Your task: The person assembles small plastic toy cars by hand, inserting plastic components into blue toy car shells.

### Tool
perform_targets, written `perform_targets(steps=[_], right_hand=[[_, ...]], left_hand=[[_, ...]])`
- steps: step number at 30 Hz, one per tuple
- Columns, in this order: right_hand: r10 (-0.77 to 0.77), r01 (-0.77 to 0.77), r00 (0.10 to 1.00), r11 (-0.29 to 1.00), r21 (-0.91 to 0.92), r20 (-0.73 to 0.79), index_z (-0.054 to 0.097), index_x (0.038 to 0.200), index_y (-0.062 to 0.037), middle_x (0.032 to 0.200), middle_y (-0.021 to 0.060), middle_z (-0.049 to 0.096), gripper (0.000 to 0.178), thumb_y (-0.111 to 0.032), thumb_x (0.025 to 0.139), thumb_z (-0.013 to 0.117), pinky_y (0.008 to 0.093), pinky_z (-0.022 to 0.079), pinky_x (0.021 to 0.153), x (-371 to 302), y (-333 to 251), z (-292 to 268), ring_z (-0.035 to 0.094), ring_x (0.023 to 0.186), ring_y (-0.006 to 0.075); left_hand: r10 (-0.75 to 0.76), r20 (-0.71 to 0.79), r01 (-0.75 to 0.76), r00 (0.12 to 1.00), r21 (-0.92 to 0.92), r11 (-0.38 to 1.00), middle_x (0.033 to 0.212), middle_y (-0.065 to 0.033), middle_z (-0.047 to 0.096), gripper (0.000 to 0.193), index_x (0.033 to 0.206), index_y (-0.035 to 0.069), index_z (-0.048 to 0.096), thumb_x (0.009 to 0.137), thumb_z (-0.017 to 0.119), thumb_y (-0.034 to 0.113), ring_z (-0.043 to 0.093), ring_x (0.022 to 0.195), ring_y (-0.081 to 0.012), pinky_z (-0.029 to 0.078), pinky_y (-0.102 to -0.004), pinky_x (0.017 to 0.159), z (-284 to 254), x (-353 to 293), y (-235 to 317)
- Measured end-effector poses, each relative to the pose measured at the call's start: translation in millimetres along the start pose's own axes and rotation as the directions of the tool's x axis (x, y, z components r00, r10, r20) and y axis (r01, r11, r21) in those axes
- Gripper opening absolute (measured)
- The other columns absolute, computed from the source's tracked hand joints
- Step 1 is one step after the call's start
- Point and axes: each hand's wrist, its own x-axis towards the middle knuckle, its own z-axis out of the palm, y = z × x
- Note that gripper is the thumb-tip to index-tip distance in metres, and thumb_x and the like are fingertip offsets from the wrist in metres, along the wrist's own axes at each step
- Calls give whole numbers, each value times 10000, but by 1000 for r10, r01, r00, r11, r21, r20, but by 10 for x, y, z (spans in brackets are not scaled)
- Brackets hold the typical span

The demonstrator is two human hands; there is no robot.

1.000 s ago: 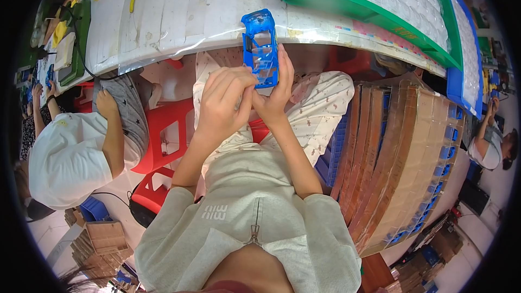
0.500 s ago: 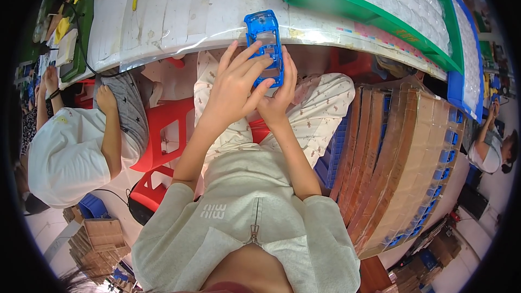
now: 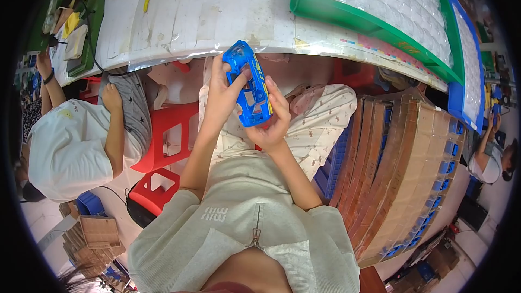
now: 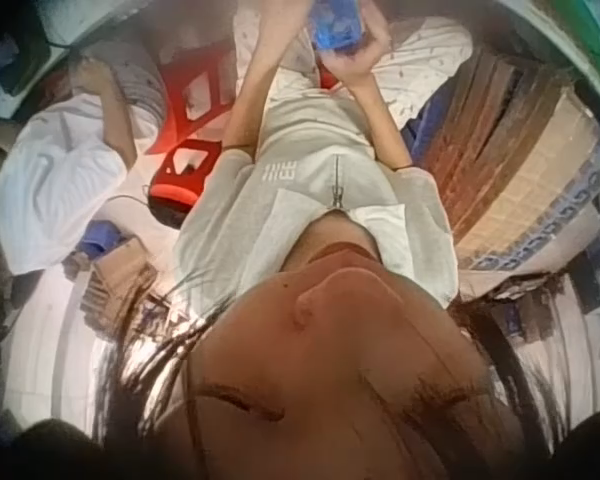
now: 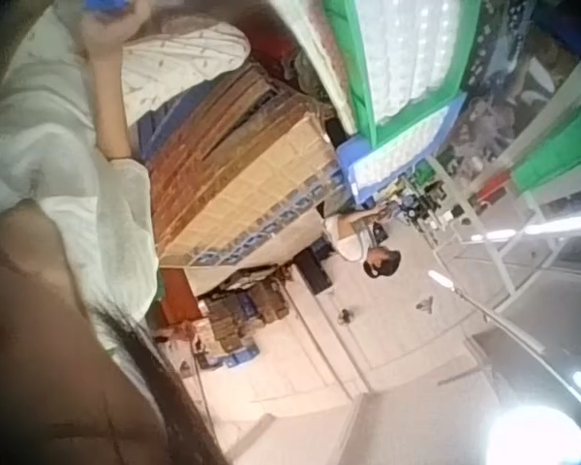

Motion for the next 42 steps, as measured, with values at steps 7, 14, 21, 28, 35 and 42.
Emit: perform_targets(steps=[7, 14, 21, 28, 35, 42], right_hand=[[578, -640, 768, 701, 316, 276, 386, 1167, 26, 1153, 158, 467, 449, -132, 801, 592, 303, 421, 859, 544, -506, -237, 494, 1036, 200], [712, -749, 615, 662, -30, 338, 474, 925, 20, 774, 75, 558, 91, -38, 854, 473, 239, 455, 554, 799, -527, -295, 514, 625, 80], [712, -713, 656, 694, -104, 250, 517, 898, -9, 752, 37, 549, 69, -40, 846, 482, 236, 395, 604, 760, -570, -291, 470, 670, 75], [681, -680, 703, 728, -84, 207, 443, 812, 9, 639, 98, 526, 84, -53, 851, 485, 264, 399, 492, 738, -596, -219, 467, 550, 95], [656, -640, 733, 755, -144, 182, 425, 784, 1, 587, 84, 479, 96, -45, 838, 490, 264, 392, 480, 740, -595, -228, 442, 522, 87], [635, -675, 723, 733, 83, 272, 445, 914, 7, 751, 76, 525, 111, 33, 806, 452, 238, 419, 602, 719, -645, -257, 494, 660, 91]], left_hand=[[116, -57, -108, 992, 126, 986, 944, -101, 553, 401, 1159, 15, 353, 809, 548, -16, 555, 832, -115, 461, -229, 697, 16, -111, 291], [275, 17, -265, 961, 328, 907, 948, -199, 559, 407, 1186, 3, 335, 811, 493, -14, 592, 846, -284, 455, -358, 712, 160, -278, 332], [282, 5, -265, 959, 358, 895, 916, -195, 558, 356, 1136, -7, 392, 805, 519, 25, 575, 795, -308, 440, -371, 689, 161, -364, 359], [226, 58, -231, 972, 378, 897, 817, -148, 540, 155, 949, -17, 464, 804, 513, 7, 521, 695, -261, 420, -332, 638, 139, -393, 398], [198, 37, -198, 980, 364, 910, 809, -146, 538, 152, 943, -18, 469, 799, 515, 1, 523, 699, -277, 419, -345, 639, 159, -394, 418], [335, -51, -312, 941, 254, 916, 794, -132, 534, 106, 875, -14, 481, 783, 534, -14, 526, 701, -233, 415, -316, 626, 158, -372, 288]])
